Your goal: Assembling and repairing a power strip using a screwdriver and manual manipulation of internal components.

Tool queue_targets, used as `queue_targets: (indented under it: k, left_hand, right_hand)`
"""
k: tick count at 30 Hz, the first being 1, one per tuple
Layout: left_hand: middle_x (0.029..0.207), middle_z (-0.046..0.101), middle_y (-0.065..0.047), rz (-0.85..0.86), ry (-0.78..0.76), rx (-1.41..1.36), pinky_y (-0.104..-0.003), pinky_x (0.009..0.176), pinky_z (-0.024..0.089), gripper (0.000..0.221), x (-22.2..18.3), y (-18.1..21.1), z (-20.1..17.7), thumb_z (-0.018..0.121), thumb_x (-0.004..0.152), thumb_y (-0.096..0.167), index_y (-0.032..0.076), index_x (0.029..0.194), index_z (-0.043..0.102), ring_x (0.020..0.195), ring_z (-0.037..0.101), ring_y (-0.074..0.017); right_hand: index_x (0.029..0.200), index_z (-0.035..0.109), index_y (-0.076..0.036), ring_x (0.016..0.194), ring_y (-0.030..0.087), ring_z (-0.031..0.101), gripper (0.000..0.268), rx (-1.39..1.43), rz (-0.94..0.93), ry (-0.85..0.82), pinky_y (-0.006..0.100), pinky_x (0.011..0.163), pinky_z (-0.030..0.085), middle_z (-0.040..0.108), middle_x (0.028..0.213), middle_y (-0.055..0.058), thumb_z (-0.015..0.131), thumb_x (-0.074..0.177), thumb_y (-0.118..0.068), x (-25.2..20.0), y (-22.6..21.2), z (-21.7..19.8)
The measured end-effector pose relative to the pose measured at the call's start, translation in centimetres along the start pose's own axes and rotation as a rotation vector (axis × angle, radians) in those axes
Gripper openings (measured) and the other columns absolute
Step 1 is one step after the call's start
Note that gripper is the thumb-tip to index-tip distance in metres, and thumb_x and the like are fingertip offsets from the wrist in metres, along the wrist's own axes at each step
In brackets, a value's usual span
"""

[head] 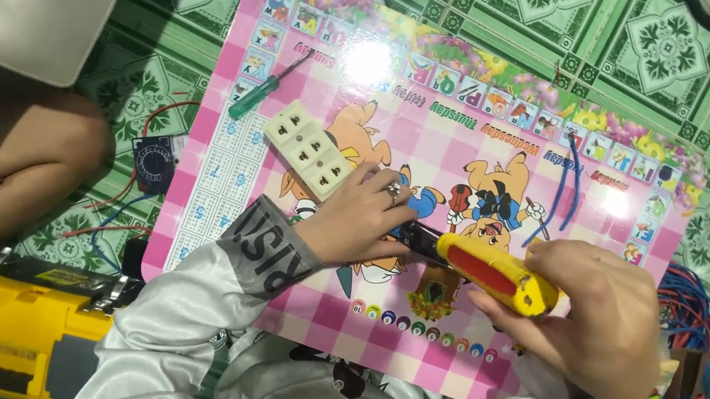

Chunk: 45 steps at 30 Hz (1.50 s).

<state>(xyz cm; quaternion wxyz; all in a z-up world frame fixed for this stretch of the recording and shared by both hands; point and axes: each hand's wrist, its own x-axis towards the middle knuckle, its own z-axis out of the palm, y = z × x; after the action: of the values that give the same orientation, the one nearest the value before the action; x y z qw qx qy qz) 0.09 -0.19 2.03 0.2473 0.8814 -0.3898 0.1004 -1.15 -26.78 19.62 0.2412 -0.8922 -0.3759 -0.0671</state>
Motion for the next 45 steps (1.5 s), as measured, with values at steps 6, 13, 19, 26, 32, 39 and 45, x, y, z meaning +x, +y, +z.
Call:
queue_targets:
  k: [6, 13, 19, 26, 32, 39, 45]
  left_hand:
    - [0.102, 0.066, -0.007, -0.007, 0.01, -0.024, -0.05, 0.09, 0.042, 0.049, 0.0, 0.0, 0.4, 0.082, 0.082, 0.053, 0.013, 0.108, 0.071, 0.109, 0.058, -0.032]
    - [0.104, 0.068, -0.007, -0.019, -0.021, -0.014, -0.05, 0.092, 0.042, 0.053, 0.0, 0.0, 0.3, 0.079, 0.083, 0.06, 0.014, 0.108, 0.072, 0.109, 0.058, -0.0315]
    - [0.104, 0.067, -0.006, -0.011, -0.018, 0.001, -0.049, 0.092, 0.043, 0.056, -0.1, 0.0, 0.3, 0.076, 0.083, 0.064, 0.013, 0.108, 0.071, 0.107, 0.057, -0.031]
    - [0.106, 0.068, -0.006, -0.009, -0.007, 0.003, -0.05, 0.092, 0.043, 0.051, 0.0, 0.1, 0.2, 0.077, 0.083, 0.059, 0.015, 0.109, 0.072, 0.108, 0.058, -0.0317]
    - [0.105, 0.067, -0.005, -0.026, -0.044, 0.013, -0.05, 0.093, 0.042, 0.054, -0.1, 0.1, 0.2, 0.078, 0.081, 0.061, 0.015, 0.109, 0.072, 0.107, 0.057, -0.0301]
    - [0.104, 0.068, -0.005, -0.031, -0.054, -0.006, -0.05, 0.093, 0.042, 0.053, 0.0, 0.2, -0.1, 0.079, 0.08, 0.059, 0.015, 0.109, 0.072, 0.105, 0.058, -0.0292]
    - [0.107, 0.069, -0.006, -0.028, -0.046, -0.004, -0.05, 0.094, 0.043, 0.057, -0.2, 0.1, 0.3, 0.079, 0.08, 0.061, 0.015, 0.112, 0.071, 0.107, 0.058, -0.0306]
  right_hand:
    - [0.103, 0.052, -0.004, 0.113, 0.043, 0.071, 0.016, 0.243, -0.046, 0.042, 0.046, 0.09, 0.062, 0.062, 0.123, 0.029, 0.066, 0.095, -0.003, 2.6, -1.1, 1.2]
    - [0.09, 0.062, -0.009, 0.115, 0.036, 0.071, 0.026, 0.232, -0.073, -0.316, 0.046, 0.081, 0.058, 0.064, 0.134, 0.019, 0.049, 0.099, -0.03, 2.3, -1.0, -1.2]
    - [0.124, 0.041, -0.012, 0.116, 0.025, 0.077, 0.038, 0.272, -0.228, -0.175, 0.038, 0.084, 0.064, 0.069, 0.132, 0.017, 0.069, 0.098, -0.017, 2.1, -1.0, -0.5]
    - [0.11, 0.06, -0.01, 0.09, 0.031, 0.063, 0.042, -0.096, -0.057, -0.03, 0.043, 0.065, 0.051, 0.062, 0.114, 0.016, 0.067, 0.092, -0.048, 2.2, -2.3, 0.0]
    - [0.132, 0.053, -0.016, 0.107, 0.031, 0.074, 0.04, 0.183, -0.073, -0.205, 0.041, 0.085, 0.058, 0.064, 0.137, 0.019, 0.067, 0.094, -0.017, 2.5, -1.9, -1.1]
    - [0.131, 0.05, -0.005, 0.116, 0.038, 0.061, 0.045, -0.013, 0.04, -0.157, 0.047, 0.078, 0.055, 0.053, 0.136, 0.023, 0.061, 0.096, -0.031, 1.1, -1.0, -0.6]
    - [0.128, 0.058, -0.012, 0.094, 0.027, 0.076, 0.039, 0.13, -0.18, -0.041, 0.038, 0.078, 0.058, 0.074, 0.116, 0.019, 0.075, 0.094, -0.017, 2.4, -1.9, -1.7]
